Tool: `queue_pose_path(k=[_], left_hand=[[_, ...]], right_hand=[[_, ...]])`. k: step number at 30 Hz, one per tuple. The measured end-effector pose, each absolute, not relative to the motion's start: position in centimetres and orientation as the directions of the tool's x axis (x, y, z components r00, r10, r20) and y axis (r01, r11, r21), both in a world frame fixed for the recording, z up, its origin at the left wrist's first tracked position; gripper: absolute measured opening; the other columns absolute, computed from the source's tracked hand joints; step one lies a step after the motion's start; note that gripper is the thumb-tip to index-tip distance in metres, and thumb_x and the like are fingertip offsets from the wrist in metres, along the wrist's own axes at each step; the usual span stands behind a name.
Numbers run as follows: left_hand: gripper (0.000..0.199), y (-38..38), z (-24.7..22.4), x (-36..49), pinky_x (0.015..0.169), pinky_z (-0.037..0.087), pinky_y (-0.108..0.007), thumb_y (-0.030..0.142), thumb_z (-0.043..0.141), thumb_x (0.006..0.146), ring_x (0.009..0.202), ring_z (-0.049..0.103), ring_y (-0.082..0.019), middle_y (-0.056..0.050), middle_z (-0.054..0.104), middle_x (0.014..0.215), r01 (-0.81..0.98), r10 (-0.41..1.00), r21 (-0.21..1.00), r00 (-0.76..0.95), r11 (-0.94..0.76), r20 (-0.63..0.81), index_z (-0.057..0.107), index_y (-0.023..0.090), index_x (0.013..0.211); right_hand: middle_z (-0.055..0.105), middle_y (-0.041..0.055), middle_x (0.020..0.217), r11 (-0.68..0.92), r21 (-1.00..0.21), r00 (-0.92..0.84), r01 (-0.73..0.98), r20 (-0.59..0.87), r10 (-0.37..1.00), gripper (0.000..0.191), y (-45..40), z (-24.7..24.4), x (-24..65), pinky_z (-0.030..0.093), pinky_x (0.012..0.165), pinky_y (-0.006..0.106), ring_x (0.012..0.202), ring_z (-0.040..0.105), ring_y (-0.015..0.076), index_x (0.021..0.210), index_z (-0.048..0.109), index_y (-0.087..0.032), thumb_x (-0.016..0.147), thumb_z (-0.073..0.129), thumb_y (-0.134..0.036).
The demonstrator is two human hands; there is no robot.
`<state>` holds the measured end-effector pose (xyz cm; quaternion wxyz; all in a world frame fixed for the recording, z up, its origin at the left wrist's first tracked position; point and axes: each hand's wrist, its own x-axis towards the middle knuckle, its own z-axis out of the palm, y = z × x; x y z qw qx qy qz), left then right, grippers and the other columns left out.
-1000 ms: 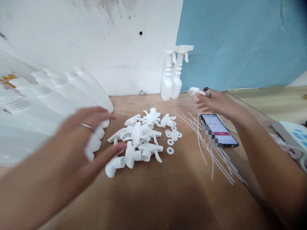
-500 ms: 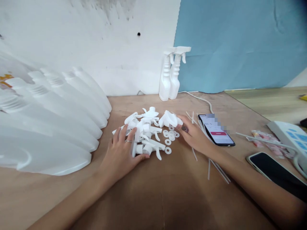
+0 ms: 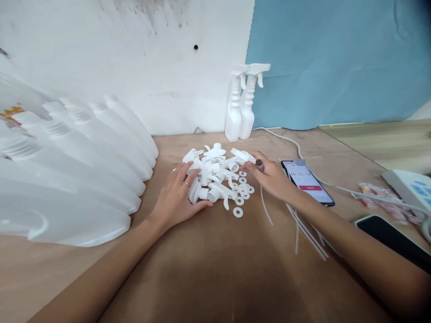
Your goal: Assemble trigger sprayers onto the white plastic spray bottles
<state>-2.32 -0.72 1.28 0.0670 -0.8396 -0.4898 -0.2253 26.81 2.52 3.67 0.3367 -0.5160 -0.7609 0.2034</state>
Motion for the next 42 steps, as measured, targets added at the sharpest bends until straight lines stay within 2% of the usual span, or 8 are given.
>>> queue_pose_path(k=[7,14,20,23,26,31,38,42], left_hand=[[0.041,-3.5,1.4,-0.1,0.116,0.030,-0.059,0.034,0.067,0.088,0.131,0.049,-0.033,-0.014,0.061,0.130,0.618,0.456,-0.052,0.632,-0.785,0.626,0.054,0.019,0.124],[0.041,-5.5,1.5,2.2,0.118,0.009,-0.068,0.047,0.050,0.098,0.142,0.033,-0.037,-0.009,0.042,0.155,0.624,0.550,-0.074,0.733,-0.778,0.401,0.055,0.026,0.133],[0.038,-5.0,1.1,1.6,0.118,0.010,-0.067,0.043,0.052,0.097,0.145,0.028,-0.039,-0.015,0.039,0.155,0.702,0.634,-0.014,0.651,-0.712,0.416,0.058,0.021,0.128],[0.035,-5.3,1.1,1.6,0.118,0.016,-0.064,0.033,0.057,0.095,0.142,0.031,-0.038,-0.016,0.042,0.151,0.680,0.614,0.068,0.609,-0.730,0.501,0.055,0.019,0.128],[0.040,-6.6,1.1,1.9,0.110,0.037,-0.052,0.026,0.064,0.091,0.129,0.045,-0.030,-0.015,0.045,0.142,0.547,0.654,0.391,0.450,-0.740,0.608,0.049,0.021,0.128],[0.039,-9.0,0.9,3.5,0.077,0.053,-0.031,0.035,0.064,0.092,0.091,0.060,-0.015,-0.007,0.053,0.119,-0.080,0.914,0.939,0.215,-0.333,0.343,0.039,0.028,0.122],[0.043,-7.6,1.4,3.3,0.044,0.042,-0.018,0.038,0.061,0.094,0.055,0.055,-0.010,-0.003,0.065,0.083,-0.237,0.895,0.943,0.431,0.235,-0.115,0.041,0.022,0.129],[0.032,-6.4,1.6,2.3,0.043,0.044,-0.021,0.034,0.055,0.092,0.057,0.058,-0.014,-0.004,0.065,0.086,-0.428,0.876,0.823,0.453,0.374,-0.162,0.042,0.024,0.119]], right_hand=[[0.075,0.0056,0.088,0.315,-0.600,-0.183,0.736,0.272,0.945,0.033,0.3,3.2,29.6,0.049,0.077,0.036,0.084,0.071,0.0264,0.120,0.057,-0.024,0.101,0.044,-0.047],[0.072,0.0025,0.084,0.249,-0.756,-0.046,0.605,0.279,0.959,0.035,-0.5,3.7,30.8,0.051,0.068,0.034,0.057,0.069,0.0180,0.113,0.057,-0.023,0.099,0.048,-0.054],[0.065,-0.0016,0.066,0.158,-0.980,-0.109,0.118,0.146,0.983,0.035,-2.9,4.8,28.2,0.040,0.042,0.023,0.040,0.057,0.0105,0.085,0.049,-0.022,0.096,0.054,-0.055],[0.056,-0.0047,0.052,-0.090,-0.994,-0.239,-0.064,-0.073,0.968,0.040,-4.2,5.1,26.5,0.018,0.030,0.018,0.027,0.036,0.0055,0.082,0.049,-0.022,0.093,0.054,-0.060],[0.047,-0.0077,0.046,-0.308,-0.942,-0.420,-0.133,-0.227,0.879,0.047,-5.3,5.0,25.0,0.021,0.032,0.017,0.026,0.023,0.0022,0.084,0.055,-0.019,0.093,0.049,-0.064],[0.042,-0.0092,0.042,-0.511,-0.852,-0.541,-0.115,-0.378,0.752,0.054,-6.3,3.6,23.4,0.017,0.032,0.016,0.027,0.015,0.0003,0.075,0.057,-0.016,0.088,0.052,-0.068],[0.052,-0.0036,0.042,-0.464,-0.886,-0.565,0.007,-0.387,0.729,0.061,-6.2,2.9,23.3,0.019,0.030,0.018,0.026,0.023,0.0028,0.076,0.063,-0.014,0.085,0.054,-0.074],[0.067,0.0059,0.070,-0.308,-0.930,-0.360,-0.202,-0.221,0.906,0.055,-5.5,4.2,24.2,0.043,0.047,0.023,0.049,0.055,0.0102,0.091,0.069,-0.014,0.092,0.051,-0.065]])
